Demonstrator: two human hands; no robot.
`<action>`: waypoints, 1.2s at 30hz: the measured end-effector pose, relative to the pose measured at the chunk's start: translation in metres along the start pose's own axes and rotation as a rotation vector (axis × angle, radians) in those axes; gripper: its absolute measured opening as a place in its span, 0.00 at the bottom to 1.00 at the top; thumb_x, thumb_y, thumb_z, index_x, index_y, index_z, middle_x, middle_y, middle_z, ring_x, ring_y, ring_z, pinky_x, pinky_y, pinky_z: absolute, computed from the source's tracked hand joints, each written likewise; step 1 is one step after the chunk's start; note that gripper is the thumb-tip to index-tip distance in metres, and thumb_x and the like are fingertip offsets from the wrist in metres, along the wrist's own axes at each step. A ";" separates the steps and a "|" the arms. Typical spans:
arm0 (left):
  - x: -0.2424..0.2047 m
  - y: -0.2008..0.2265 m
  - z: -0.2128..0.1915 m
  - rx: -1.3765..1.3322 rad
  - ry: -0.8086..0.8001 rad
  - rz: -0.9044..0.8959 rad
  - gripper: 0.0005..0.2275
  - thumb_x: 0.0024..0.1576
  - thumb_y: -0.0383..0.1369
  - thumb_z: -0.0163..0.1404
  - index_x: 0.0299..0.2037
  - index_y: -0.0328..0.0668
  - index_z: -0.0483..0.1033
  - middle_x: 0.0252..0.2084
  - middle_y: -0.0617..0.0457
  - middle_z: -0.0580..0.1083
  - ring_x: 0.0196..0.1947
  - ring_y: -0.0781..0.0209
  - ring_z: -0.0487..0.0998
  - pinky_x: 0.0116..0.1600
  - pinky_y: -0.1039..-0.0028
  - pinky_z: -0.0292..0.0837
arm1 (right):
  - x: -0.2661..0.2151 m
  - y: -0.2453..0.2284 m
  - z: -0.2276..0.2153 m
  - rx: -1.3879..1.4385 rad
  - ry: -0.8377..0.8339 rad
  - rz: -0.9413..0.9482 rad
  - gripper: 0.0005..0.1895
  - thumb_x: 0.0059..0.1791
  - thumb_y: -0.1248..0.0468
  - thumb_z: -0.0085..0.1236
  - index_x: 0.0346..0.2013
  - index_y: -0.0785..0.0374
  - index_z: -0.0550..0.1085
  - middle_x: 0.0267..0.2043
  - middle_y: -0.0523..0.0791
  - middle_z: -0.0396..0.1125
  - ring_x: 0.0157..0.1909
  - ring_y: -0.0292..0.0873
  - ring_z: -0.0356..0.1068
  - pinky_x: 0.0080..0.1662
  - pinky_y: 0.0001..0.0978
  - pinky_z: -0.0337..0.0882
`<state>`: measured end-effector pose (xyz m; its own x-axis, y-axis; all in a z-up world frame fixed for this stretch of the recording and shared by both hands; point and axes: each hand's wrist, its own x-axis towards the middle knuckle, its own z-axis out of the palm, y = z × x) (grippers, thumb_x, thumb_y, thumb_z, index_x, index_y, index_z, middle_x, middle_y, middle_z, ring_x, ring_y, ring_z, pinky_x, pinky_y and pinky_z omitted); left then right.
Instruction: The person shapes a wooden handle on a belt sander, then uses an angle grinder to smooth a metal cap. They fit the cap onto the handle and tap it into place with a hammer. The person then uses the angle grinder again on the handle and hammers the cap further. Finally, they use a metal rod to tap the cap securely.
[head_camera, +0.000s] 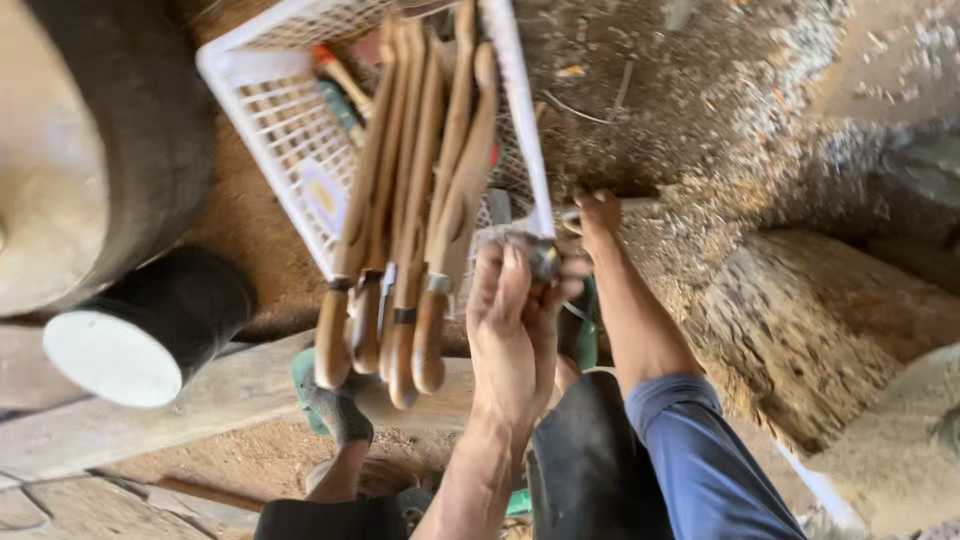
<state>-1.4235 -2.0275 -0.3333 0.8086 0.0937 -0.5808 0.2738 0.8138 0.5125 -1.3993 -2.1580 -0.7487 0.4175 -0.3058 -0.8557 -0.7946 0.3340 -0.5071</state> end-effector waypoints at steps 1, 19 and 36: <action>-0.009 0.012 0.003 -0.015 -0.002 0.013 0.07 0.68 0.31 0.45 0.48 0.34 0.69 0.45 0.42 0.77 0.43 0.55 0.81 0.50 0.69 0.77 | 0.000 -0.011 0.000 -0.012 -0.018 -0.081 0.25 0.51 0.67 0.60 0.61 0.63 0.64 0.49 0.52 0.68 0.39 0.49 0.72 0.37 0.40 0.75; -0.322 0.453 -0.220 -0.422 0.267 0.500 0.16 0.66 0.40 0.45 0.56 0.34 0.71 0.44 0.48 0.76 0.43 0.56 0.79 0.52 0.64 0.76 | -0.744 -0.090 0.089 -1.121 -0.789 -1.492 0.12 0.57 0.66 0.40 0.50 0.64 0.71 0.21 0.38 0.61 0.17 0.30 0.59 0.24 0.20 0.61; -0.493 0.849 -0.311 -0.240 -0.069 0.774 0.18 0.65 0.36 0.52 0.61 0.35 0.67 0.47 0.44 0.77 0.47 0.53 0.80 0.53 0.64 0.78 | -1.233 -0.010 0.518 -1.015 -1.136 -0.682 0.12 0.50 0.57 0.59 0.36 0.64 0.71 0.18 0.36 0.59 0.16 0.30 0.56 0.19 0.23 0.56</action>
<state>-1.7520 -1.2047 0.1912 0.7556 0.6510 -0.0725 -0.4889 0.6343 0.5989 -1.6772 -1.3225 0.2576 0.5095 0.7691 -0.3858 -0.0985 -0.3933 -0.9141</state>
